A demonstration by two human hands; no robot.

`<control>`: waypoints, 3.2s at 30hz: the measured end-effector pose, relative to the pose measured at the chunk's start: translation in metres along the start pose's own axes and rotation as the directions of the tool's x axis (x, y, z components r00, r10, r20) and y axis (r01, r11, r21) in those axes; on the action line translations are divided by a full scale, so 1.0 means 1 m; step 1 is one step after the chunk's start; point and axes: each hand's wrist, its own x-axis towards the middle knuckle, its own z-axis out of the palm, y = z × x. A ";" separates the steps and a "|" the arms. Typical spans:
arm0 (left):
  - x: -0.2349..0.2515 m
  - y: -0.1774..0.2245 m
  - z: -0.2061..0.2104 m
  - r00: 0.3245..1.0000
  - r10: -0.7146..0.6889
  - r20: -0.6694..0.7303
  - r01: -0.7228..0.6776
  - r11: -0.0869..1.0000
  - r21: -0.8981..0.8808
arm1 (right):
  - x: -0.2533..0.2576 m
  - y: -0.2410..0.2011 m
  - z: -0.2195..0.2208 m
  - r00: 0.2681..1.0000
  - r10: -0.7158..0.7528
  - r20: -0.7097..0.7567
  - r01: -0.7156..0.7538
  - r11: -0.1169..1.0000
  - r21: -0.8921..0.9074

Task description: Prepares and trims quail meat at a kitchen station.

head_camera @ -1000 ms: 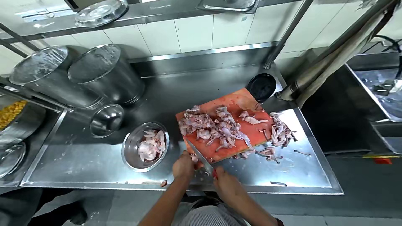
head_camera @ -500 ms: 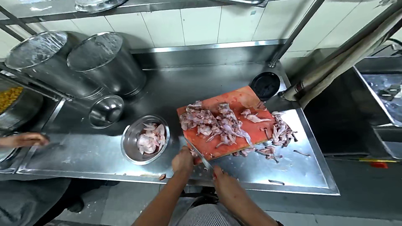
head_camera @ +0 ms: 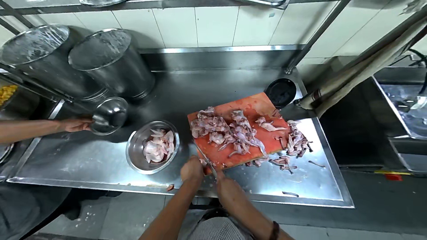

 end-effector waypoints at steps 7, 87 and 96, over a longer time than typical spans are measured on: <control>0.000 -0.001 0.000 0.999 0.029 0.046 -0.030 0.999 0.025 | 0.009 -0.006 0.008 1.000 0.004 -0.028 -0.003 1.000 0.027; -0.050 -0.124 -0.105 0.782 0.624 0.004 -0.003 0.011 -1.000 | -0.047 -0.126 -0.002 0.831 -0.230 -0.506 0.322 0.942 0.100; -0.018 -0.149 -0.117 0.637 0.735 -0.233 -0.484 0.147 -0.863 | -0.039 -0.116 0.007 0.828 -0.188 -0.528 0.357 0.903 0.238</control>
